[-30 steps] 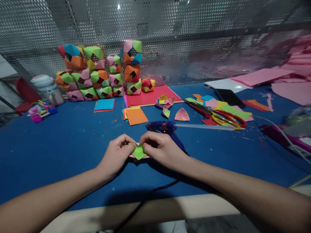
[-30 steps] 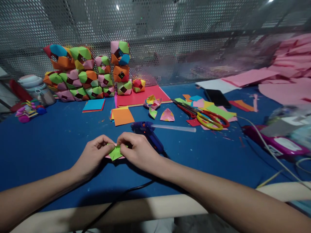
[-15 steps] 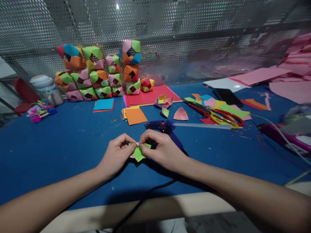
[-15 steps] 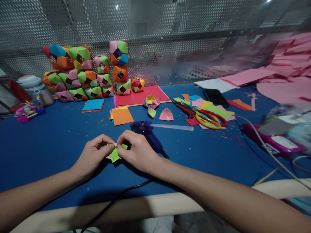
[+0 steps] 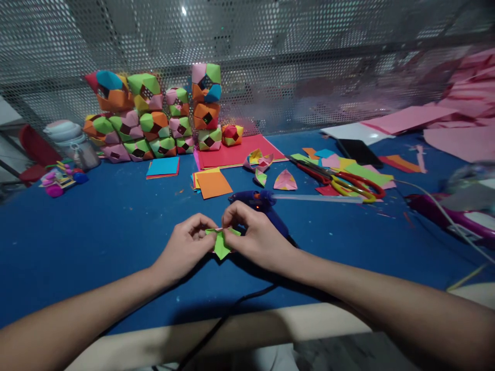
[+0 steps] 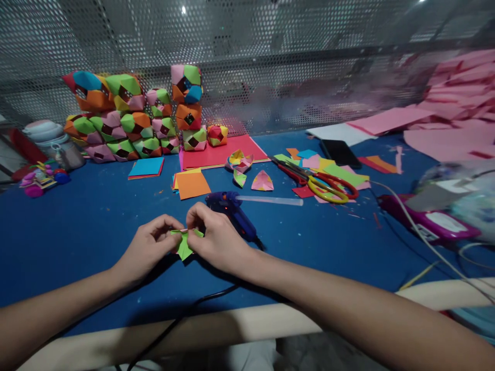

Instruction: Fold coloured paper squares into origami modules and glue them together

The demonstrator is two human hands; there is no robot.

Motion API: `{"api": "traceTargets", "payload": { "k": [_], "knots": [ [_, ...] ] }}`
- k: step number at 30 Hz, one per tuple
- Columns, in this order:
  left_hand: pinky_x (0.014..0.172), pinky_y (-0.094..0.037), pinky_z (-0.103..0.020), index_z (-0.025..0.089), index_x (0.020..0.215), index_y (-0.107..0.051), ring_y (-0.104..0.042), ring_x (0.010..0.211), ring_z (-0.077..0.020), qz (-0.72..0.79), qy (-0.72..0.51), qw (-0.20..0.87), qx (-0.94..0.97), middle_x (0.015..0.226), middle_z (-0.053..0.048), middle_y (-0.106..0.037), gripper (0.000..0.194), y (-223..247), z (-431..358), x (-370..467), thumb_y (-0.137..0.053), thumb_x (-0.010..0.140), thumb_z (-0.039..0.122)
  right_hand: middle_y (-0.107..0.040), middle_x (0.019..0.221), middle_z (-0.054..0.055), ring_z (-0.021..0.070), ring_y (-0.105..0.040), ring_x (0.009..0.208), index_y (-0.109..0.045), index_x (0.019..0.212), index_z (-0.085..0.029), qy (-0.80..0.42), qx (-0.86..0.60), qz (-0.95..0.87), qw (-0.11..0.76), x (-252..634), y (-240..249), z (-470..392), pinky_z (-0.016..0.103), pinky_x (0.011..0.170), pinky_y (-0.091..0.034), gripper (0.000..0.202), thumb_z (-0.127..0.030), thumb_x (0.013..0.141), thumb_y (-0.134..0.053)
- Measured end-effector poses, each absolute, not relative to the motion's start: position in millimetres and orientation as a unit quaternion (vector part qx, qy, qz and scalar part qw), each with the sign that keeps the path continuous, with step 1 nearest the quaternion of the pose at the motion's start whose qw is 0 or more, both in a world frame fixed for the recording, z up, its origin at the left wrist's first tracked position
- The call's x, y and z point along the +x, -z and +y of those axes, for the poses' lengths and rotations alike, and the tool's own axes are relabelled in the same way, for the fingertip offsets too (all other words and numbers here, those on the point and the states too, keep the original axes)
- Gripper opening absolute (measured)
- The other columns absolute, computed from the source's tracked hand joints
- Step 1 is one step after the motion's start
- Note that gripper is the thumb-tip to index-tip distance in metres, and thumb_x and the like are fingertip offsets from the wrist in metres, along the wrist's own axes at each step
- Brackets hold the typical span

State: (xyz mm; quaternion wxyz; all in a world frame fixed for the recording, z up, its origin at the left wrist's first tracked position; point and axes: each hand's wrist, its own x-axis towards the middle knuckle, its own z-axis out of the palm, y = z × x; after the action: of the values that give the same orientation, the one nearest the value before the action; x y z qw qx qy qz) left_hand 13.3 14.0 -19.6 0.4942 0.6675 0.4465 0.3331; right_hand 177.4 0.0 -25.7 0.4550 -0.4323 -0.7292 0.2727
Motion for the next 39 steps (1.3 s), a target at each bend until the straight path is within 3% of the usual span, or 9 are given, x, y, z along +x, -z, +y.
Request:
{"api": "traceTargets", "payload": {
  "k": [8,13,18,25,29,34,39],
  "knots": [
    [0.059,-0.039,-0.022,0.014,0.071,-0.062,-0.051,0.063,-0.0117,0.423,-0.337,0.419,0.729,0.067,-0.001,-0.059,0.019,20.7,12.6,10.1,-0.055,0.08,0.029,-0.054,0.071,-0.002,0.0107,-0.051,0.066,-0.048,0.074,-0.019,-0.241,-0.42,-0.748,0.454,178.0,27.9,-2.3,0.023,0.061,-0.04,0.013,-0.006,0.071,-0.049],
    [0.055,-0.039,-0.021,0.015,0.071,-0.06,-0.051,0.059,-0.0107,0.45,-0.374,0.428,0.689,0.065,0.0,-0.059,0.018,20.3,11.5,10.4,-0.059,0.077,0.032,-0.058,0.077,-0.001,0.0104,-0.054,0.07,-0.052,0.082,-0.018,-0.295,-0.409,-0.723,0.473,179.4,23.6,-1.2,0.023,0.064,-0.044,0.005,-0.016,0.079,-0.054],
    [0.053,-0.041,-0.02,0.015,0.069,-0.058,-0.053,0.056,-0.0102,0.485,-0.413,0.446,0.629,0.061,0.001,-0.06,0.021,16.3,13.0,14.1,-0.064,0.072,0.035,-0.06,0.084,0.002,0.0111,-0.057,0.073,-0.051,0.092,-0.017,-0.334,-0.437,-0.684,0.479,179.9,22.8,0.8,0.024,0.067,-0.048,0.014,-0.019,0.078,-0.054],
    [0.054,-0.041,-0.02,0.015,0.08,-0.059,-0.053,0.058,-0.0102,0.477,-0.379,0.486,0.626,0.064,0.002,-0.06,0.022,19.3,15.3,14.5,-0.064,0.072,0.034,-0.059,0.077,0.001,0.0114,-0.055,0.068,-0.051,0.086,-0.018,-0.195,-0.431,-0.747,0.468,181.5,30.4,3.1,0.023,0.064,-0.045,0.012,-0.011,0.078,-0.048],
    [0.061,-0.042,-0.022,0.014,0.074,-0.063,-0.054,0.065,-0.0118,0.449,-0.372,0.467,0.665,0.07,0.0,-0.062,0.019,19.9,15.4,12.8,-0.06,0.076,0.032,-0.058,0.077,0.003,0.0131,-0.054,0.07,-0.051,0.088,-0.018,-0.136,-0.377,-0.789,0.466,181.7,30.7,0.0,0.025,0.065,-0.044,0.012,-0.011,0.081,-0.046],
    [0.067,-0.046,-0.024,0.014,0.07,-0.059,-0.059,0.07,-0.0129,0.442,-0.419,0.483,0.629,0.078,-0.002,-0.065,0.019,17.1,15.3,14.3,-0.06,0.077,0.032,-0.06,0.085,0.005,0.0145,-0.057,0.076,-0.05,0.096,-0.017,-0.192,-0.423,-0.755,0.463,179.2,25.8,-3.5,0.027,0.069,-0.047,0.018,-0.022,0.079,-0.056],
    [0.062,-0.045,-0.022,0.015,0.077,-0.056,-0.058,0.067,-0.0114,0.466,-0.417,0.505,0.595,0.075,0.0,-0.064,0.012,18.7,15.1,16.7,-0.061,0.073,0.024,-0.058,0.068,0.0,0.0102,-0.055,0.061,-0.052,0.08,-0.017,-0.259,-0.456,-0.728,0.443,177.4,24.7,0.9,0.021,0.056,-0.043,0.003,-0.018,0.082,-0.051]
  ]
}}
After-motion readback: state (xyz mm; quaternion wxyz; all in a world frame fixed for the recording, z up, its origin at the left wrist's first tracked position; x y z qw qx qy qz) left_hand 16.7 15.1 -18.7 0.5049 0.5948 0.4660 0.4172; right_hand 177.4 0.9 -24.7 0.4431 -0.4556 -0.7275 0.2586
